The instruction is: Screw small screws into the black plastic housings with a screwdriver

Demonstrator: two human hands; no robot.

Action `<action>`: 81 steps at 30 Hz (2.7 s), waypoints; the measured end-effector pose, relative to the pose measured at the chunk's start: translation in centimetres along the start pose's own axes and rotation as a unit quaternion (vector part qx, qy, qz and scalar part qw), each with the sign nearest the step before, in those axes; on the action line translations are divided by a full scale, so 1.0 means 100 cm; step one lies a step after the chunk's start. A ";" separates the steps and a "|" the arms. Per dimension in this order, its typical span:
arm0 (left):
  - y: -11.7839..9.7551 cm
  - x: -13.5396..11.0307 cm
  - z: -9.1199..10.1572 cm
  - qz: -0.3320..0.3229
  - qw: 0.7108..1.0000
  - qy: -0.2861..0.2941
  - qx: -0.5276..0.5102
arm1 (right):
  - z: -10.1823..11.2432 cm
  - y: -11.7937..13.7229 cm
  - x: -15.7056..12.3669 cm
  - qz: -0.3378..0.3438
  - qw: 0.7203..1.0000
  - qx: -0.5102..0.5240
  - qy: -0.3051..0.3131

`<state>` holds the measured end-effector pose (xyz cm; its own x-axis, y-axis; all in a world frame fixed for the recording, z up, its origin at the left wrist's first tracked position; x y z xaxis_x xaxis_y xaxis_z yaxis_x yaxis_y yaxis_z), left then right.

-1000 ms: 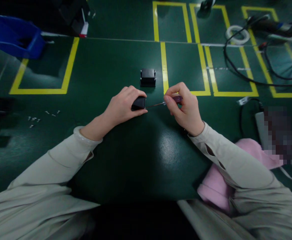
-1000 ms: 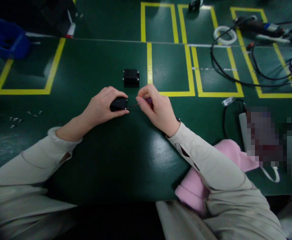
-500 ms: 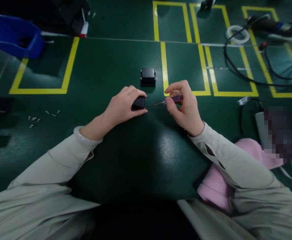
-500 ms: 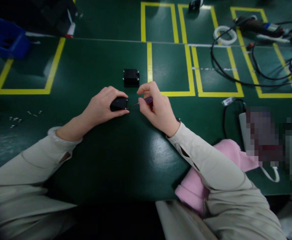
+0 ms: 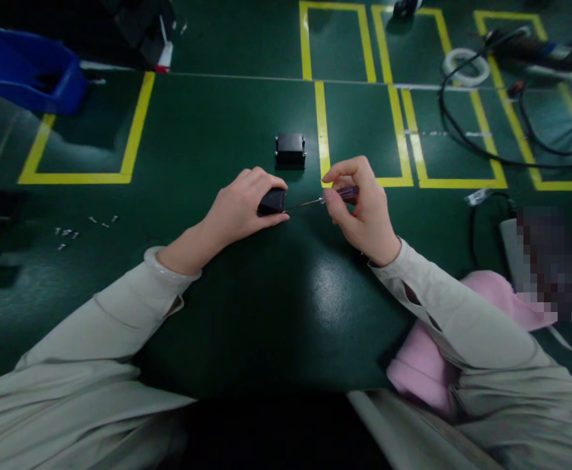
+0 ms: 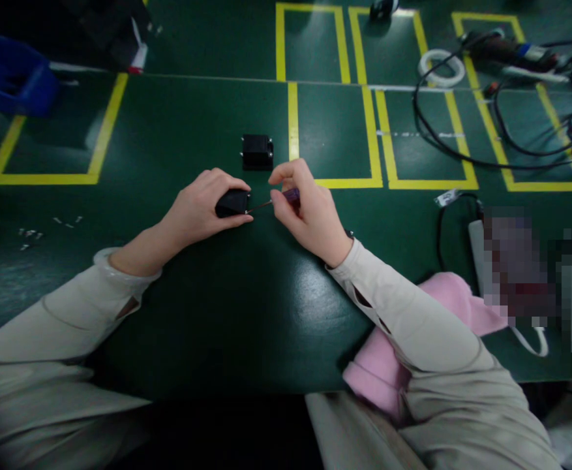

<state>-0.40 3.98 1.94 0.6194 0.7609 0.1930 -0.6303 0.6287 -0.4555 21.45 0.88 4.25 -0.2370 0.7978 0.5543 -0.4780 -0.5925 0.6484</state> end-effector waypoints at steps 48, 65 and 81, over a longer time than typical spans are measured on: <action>0.002 0.000 -0.001 -0.009 1.000 -0.006 0.005 | 0.000 -0.001 0.000 -0.003 1.000 -0.007 0.016; 0.000 -0.001 0.000 -0.006 1.000 -0.001 0.011 | 0.000 0.000 0.001 -0.012 1.000 -0.002 0.013; 0.000 0.000 0.001 0.003 1.000 0.003 0.008 | 0.000 0.000 0.000 -0.010 1.000 -0.003 0.014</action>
<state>-0.44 3.95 2.04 0.6190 0.7633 0.1851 -0.6408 0.6271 -0.4430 21.47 0.91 4.29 -0.2513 0.8124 0.5262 -0.4887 -0.5757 0.6555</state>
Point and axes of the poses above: each hand's wrist, its own x-axis towards the middle knuckle, its own z-axis out of the back of the hand, y = z × x, the point moved 3 cm from there along x, towards the middle knuckle, and after that the axes turned 7 degrees about -x, right-handed, at the moved point
